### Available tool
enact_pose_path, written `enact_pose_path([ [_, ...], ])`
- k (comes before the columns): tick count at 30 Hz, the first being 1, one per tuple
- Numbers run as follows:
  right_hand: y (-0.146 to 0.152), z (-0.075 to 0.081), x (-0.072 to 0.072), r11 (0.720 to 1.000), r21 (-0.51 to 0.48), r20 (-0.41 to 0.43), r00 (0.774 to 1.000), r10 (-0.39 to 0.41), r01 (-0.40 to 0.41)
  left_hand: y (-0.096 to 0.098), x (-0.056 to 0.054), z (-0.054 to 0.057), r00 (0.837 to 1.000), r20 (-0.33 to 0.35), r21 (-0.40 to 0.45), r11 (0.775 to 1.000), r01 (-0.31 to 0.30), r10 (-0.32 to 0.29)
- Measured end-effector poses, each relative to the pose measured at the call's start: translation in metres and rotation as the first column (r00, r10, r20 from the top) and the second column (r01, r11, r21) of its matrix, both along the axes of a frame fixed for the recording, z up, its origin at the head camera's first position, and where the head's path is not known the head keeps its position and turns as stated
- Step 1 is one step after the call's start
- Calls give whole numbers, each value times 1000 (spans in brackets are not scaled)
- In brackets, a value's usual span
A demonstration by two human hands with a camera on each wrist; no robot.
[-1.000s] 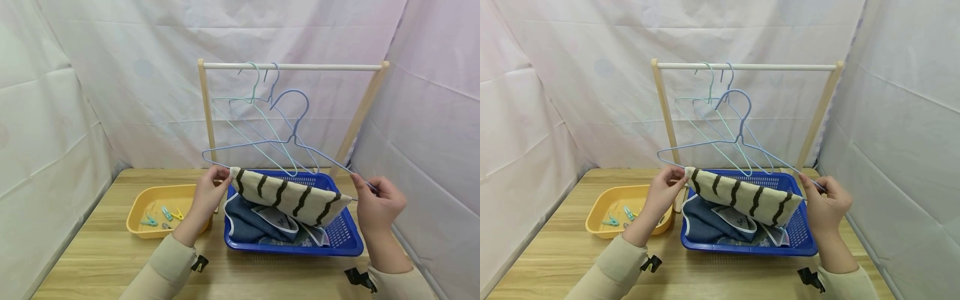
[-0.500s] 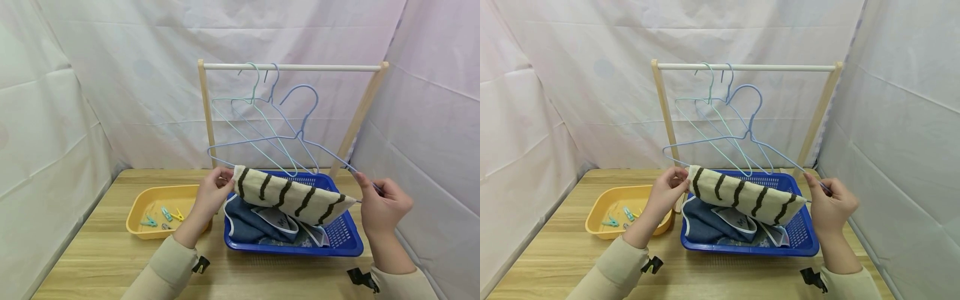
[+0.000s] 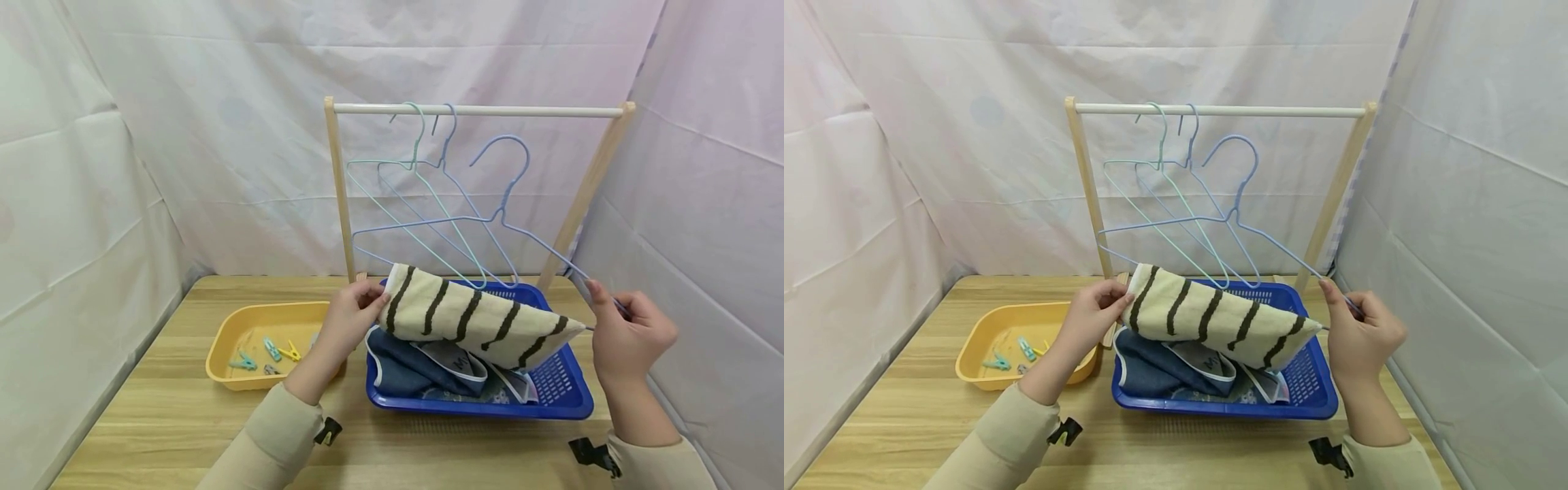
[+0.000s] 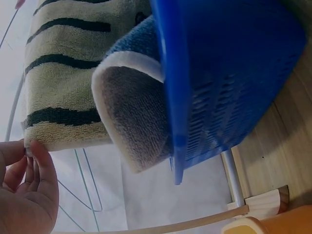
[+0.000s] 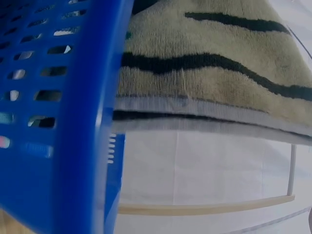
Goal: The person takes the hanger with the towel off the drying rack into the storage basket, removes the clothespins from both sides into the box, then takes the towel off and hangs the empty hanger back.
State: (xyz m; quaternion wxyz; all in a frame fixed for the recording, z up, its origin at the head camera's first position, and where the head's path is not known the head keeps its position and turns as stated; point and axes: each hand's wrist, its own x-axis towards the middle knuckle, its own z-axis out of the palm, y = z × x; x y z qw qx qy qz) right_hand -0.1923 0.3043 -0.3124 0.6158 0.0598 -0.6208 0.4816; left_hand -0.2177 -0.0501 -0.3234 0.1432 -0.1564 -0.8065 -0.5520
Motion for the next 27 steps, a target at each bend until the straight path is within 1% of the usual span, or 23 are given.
enact_pose_path([
  [3,2,-1,0,1000,-8,3,1000,-19,19,-2,0,-2,1000,22,-14,1000,5,-5],
  [10,8,1,1,997,-67,-2,999,-48,48,-5,-1,-5,998,57,-42,999,-2,4],
  [17,13,2,4,996,-73,-18,998,-58,57,-8,-4,-10,993,121,-41,999,15,-10],
  [22,14,5,7,995,-85,-35,997,-61,58,-11,-5,-13,990,138,-39,999,23,-17],
  [27,13,10,11,993,-97,-35,997,-66,62,-12,-5,-13,988,152,-66,998,13,-2],
])
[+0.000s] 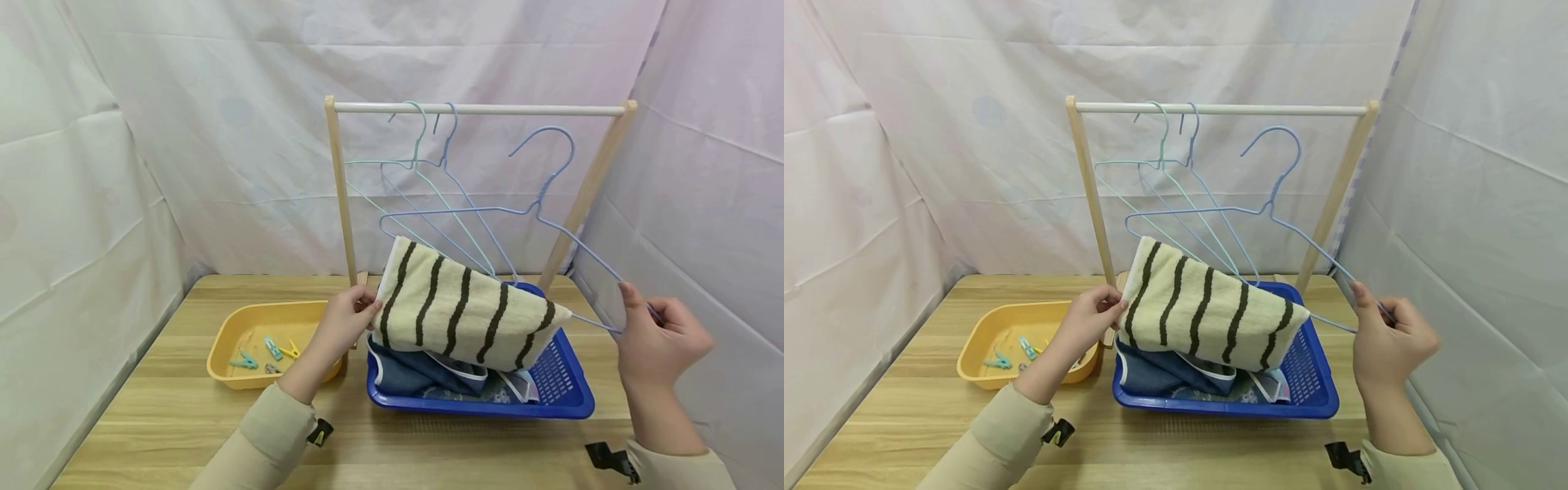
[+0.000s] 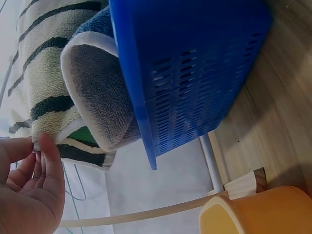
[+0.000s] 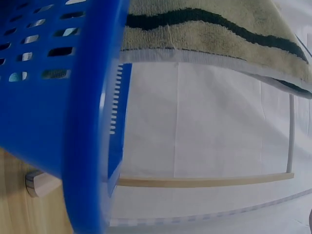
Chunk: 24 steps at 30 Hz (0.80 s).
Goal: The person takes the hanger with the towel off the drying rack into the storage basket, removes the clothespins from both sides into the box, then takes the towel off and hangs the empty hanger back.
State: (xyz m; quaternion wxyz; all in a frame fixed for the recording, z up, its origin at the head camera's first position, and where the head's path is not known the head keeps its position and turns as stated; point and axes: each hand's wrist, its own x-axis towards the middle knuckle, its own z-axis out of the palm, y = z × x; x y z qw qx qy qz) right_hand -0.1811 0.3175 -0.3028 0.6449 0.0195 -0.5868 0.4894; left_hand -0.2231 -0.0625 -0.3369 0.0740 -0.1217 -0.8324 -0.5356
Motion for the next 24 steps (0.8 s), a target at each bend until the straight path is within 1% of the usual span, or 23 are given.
enact_pose_path([
  [5,3,7,3,999,-24,-15,1000,25,-25,1,-1,1,1000,14,-33,999,-14,14],
  [13,14,14,4,999,-38,13,1000,-4,5,1,-2,5,999,32,-38,999,-24,25],
  [20,25,18,5,999,-28,34,999,-35,36,2,-1,6,998,51,-58,998,-31,34],
  [24,29,23,6,999,-42,17,1000,-18,18,2,1,8,997,68,-75,997,-37,42],
])
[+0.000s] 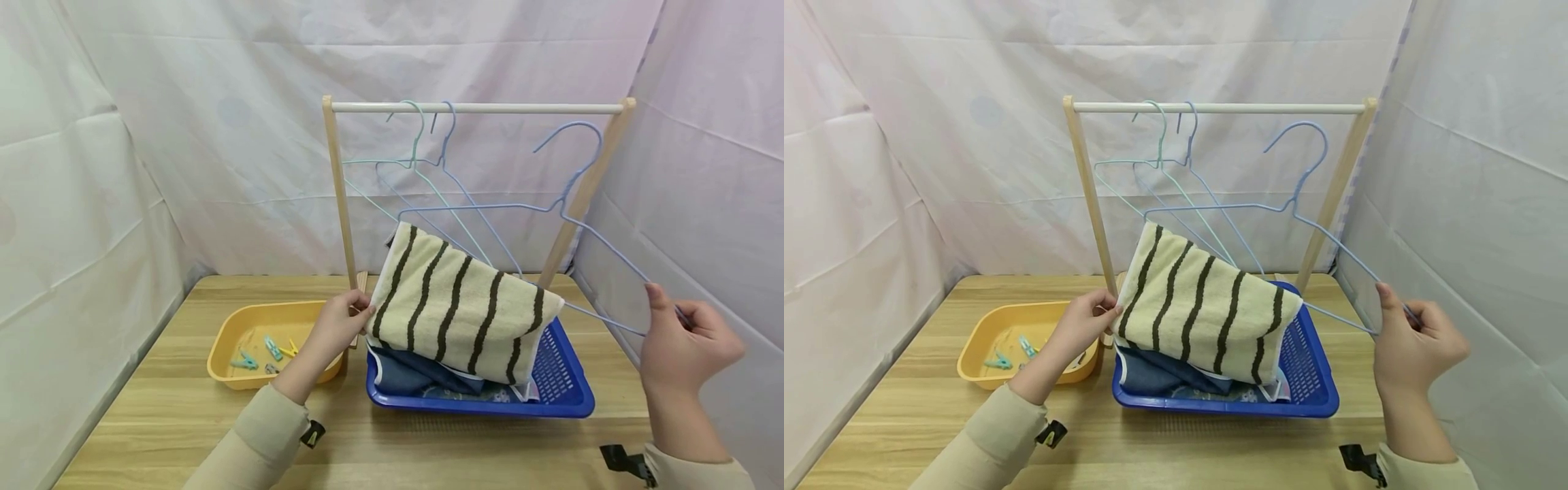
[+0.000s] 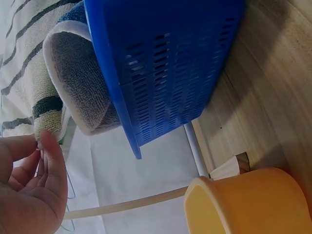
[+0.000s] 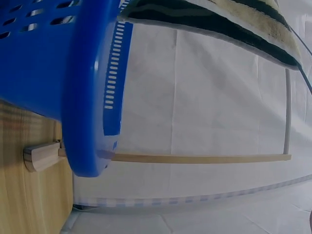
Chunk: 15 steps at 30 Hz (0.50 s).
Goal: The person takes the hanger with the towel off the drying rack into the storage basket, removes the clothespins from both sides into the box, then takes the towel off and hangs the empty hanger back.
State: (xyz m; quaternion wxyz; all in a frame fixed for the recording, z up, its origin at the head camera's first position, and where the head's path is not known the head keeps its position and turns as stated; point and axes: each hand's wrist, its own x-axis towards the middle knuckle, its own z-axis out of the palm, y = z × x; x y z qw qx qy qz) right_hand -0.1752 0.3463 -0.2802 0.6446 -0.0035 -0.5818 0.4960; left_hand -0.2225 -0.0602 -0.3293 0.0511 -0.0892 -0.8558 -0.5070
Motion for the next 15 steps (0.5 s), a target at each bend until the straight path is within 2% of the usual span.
enact_pose_path([
  [4,1,0,-1,1000,-18,3,1000,-1,1,-1,1,-2,1000,20,-26,1000,-2,3],
  [10,-1,2,-3,999,-6,26,999,-42,42,-1,2,-4,999,35,-25,1000,14,-13],
  [15,-5,4,-5,1000,-14,-30,999,-20,20,0,2,-5,999,30,-43,999,32,-30],
])
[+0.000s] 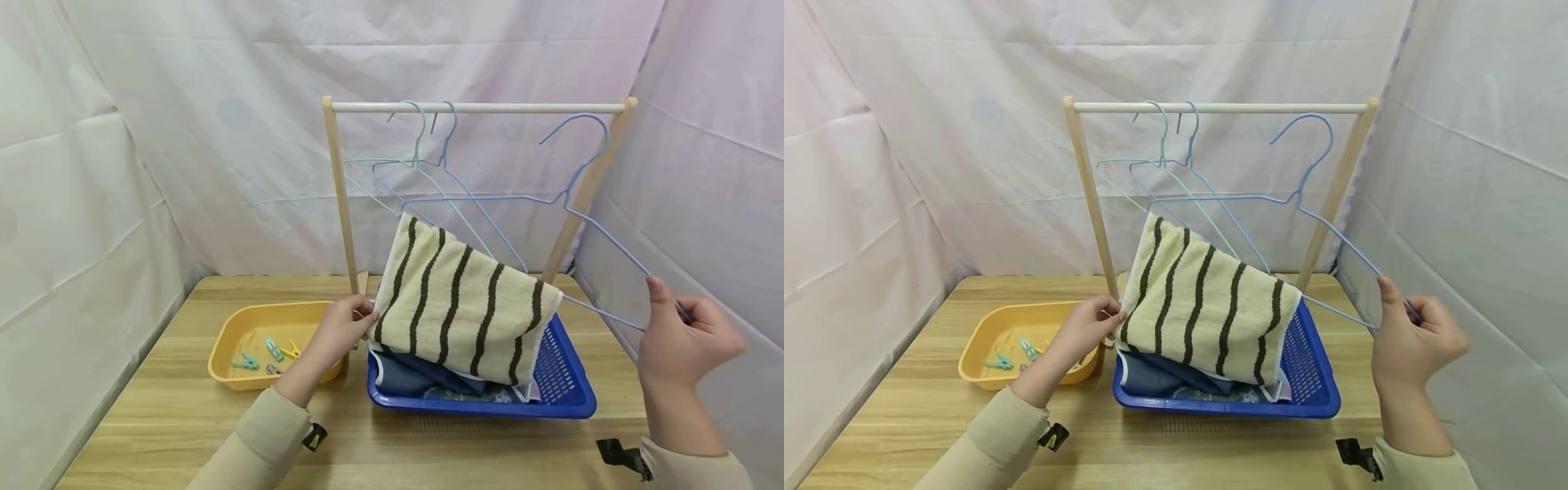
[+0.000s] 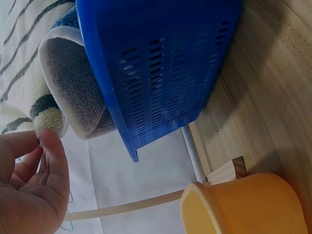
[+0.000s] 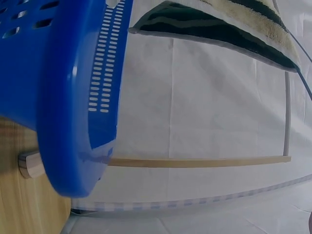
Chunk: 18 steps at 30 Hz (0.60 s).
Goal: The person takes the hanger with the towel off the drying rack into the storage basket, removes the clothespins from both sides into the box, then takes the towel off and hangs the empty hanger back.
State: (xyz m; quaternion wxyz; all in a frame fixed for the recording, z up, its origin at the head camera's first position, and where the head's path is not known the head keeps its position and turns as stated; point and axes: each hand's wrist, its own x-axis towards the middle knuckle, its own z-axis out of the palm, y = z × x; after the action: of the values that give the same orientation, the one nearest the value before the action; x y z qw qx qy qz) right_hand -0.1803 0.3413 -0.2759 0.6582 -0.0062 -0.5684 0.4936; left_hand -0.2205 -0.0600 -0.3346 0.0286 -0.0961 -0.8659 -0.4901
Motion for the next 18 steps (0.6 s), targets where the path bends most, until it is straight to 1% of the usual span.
enact_pose_path([
  [2,-3,1,1,1000,-12,-14,1000,1,-1,-1,-1,1,1000,7,-14,1000,14,-14],
  [5,-7,2,3,999,-28,3,1000,-26,26,-1,-2,4,999,21,-34,999,32,-31],
  [10,-13,2,4,996,-54,34,997,-64,66,-2,-3,8,998,3,-55,996,69,-69],
  [13,-13,0,3,994,-61,40,995,-88,90,-2,-3,9,996,-6,-91,992,85,-86],
  [18,-11,-5,0,991,-48,43,992,-122,124,-3,-4,10,994,7,-146,984,107,-107],
])
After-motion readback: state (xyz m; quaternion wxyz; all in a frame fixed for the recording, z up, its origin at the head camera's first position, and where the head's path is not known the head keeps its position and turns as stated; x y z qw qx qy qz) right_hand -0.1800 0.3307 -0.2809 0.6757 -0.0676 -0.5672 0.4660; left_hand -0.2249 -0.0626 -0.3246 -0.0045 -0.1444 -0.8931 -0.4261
